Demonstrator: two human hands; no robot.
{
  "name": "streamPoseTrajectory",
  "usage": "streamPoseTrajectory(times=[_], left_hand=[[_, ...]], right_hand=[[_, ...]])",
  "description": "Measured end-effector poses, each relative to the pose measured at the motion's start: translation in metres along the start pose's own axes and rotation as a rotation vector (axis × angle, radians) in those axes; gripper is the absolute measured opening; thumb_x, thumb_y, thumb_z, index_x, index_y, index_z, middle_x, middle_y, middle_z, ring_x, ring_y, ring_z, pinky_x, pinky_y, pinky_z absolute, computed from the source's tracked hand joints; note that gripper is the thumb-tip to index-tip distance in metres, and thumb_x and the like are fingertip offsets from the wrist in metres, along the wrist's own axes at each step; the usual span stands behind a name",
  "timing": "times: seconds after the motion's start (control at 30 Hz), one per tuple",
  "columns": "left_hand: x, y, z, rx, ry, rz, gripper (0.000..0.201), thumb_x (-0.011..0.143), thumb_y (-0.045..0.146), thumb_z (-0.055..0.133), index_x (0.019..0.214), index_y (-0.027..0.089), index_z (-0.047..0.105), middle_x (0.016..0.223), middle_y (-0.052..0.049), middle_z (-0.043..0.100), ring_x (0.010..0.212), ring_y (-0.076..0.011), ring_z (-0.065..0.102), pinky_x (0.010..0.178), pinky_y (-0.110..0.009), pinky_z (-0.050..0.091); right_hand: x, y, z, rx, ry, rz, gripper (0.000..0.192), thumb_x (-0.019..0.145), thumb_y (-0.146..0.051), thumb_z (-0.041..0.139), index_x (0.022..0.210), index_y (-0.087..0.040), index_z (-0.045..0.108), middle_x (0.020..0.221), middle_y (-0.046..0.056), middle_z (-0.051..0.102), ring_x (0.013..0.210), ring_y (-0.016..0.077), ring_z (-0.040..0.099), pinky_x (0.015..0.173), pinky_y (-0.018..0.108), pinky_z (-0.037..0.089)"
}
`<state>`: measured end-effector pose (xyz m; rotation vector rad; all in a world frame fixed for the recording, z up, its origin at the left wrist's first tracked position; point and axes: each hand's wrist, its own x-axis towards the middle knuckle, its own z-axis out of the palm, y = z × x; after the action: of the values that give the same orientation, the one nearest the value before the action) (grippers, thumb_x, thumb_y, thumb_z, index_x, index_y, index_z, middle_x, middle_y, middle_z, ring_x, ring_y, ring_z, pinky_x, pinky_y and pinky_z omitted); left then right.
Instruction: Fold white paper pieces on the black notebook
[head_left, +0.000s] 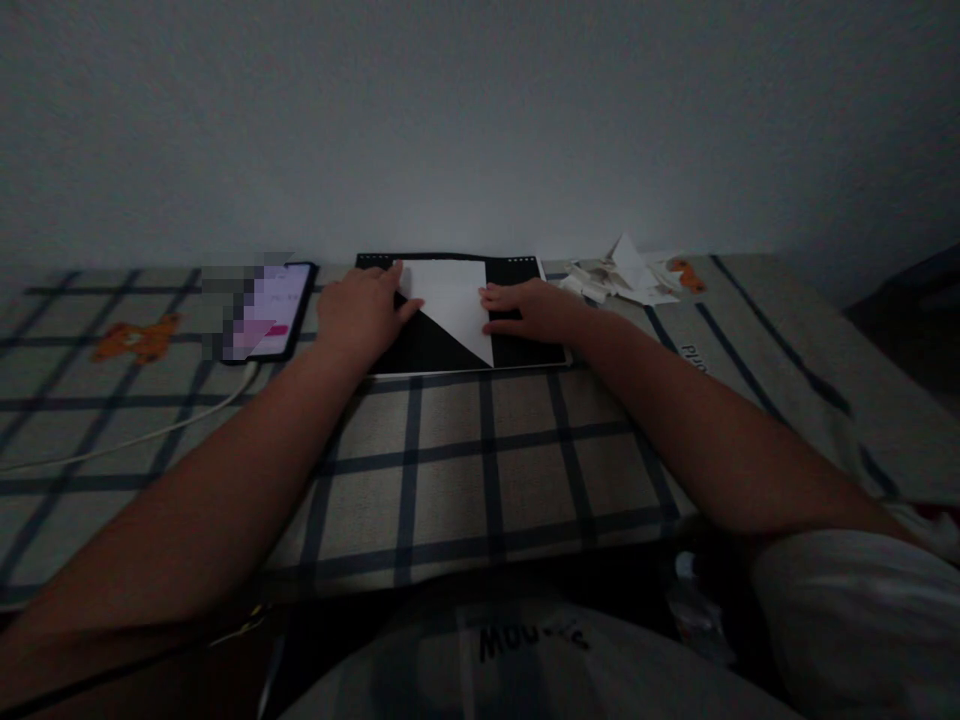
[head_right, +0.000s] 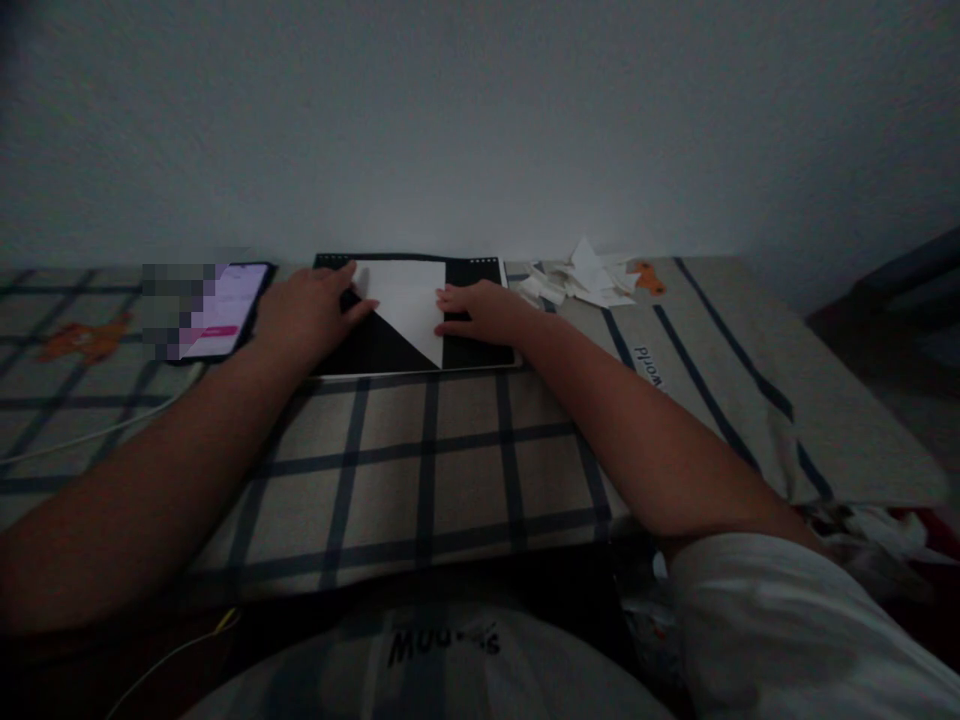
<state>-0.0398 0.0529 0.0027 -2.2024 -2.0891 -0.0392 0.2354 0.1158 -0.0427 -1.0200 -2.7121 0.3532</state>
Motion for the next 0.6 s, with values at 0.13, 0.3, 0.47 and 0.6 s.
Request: streamPoseTrajectory(times=[0.13,0.3,0.47,0.6], left_hand=[[-0.002,0.005,-0.004,0.024,-0.028,-0.041,0.084,0.111,0.064,0.054,0.18,0.018,0.04,0.159,-0.025,0.069,0.146,-0.045,0.064,0.116,-0.05,0.052],[-0.006,0.012,-0.005,0.02,-0.054,-0.034,0.104,0.103,0.077,0.062,0.182,0.016,0.033,0.158,-0.028,0.068,0.147,-0.0474,0.063,0.118,-0.051,0.05],[-0.012,0.02,-0.005,0.037,-0.081,-0.01,0.12,0.096,0.086,0.065,0.183,0.012,0.029,0.157,-0.029,0.069,0.149,-0.0491,0.061,0.119,-0.053,0.05],[-0.014,0.019,-0.002,0.05,-0.081,0.023,0.12,0.097,0.088,0.06,0.184,0.012,0.028,0.169,-0.028,0.06,0.157,-0.0493,0.054,0.122,-0.054,0.049]], right_hand=[[0.0,0.001,0.001,0.001,0.006,0.009,0.052,0.11,-0.053,0.072,0.154,-0.027,0.077,0.168,0.008,0.065,0.159,0.0311,0.061,0.136,0.052,0.048],[-0.001,0.001,0.001,0.002,0.01,0.015,0.051,0.109,-0.051,0.073,0.155,-0.029,0.076,0.167,0.007,0.066,0.159,0.0327,0.061,0.136,0.055,0.048],[-0.002,0.0,0.0,0.008,0.005,0.019,0.05,0.109,-0.051,0.073,0.154,-0.029,0.077,0.168,0.006,0.065,0.159,0.034,0.061,0.136,0.056,0.049],[-0.002,0.0,0.0,0.019,0.002,0.021,0.05,0.109,-0.05,0.073,0.154,-0.029,0.077,0.168,0.006,0.064,0.16,0.0343,0.06,0.136,0.057,0.049]])
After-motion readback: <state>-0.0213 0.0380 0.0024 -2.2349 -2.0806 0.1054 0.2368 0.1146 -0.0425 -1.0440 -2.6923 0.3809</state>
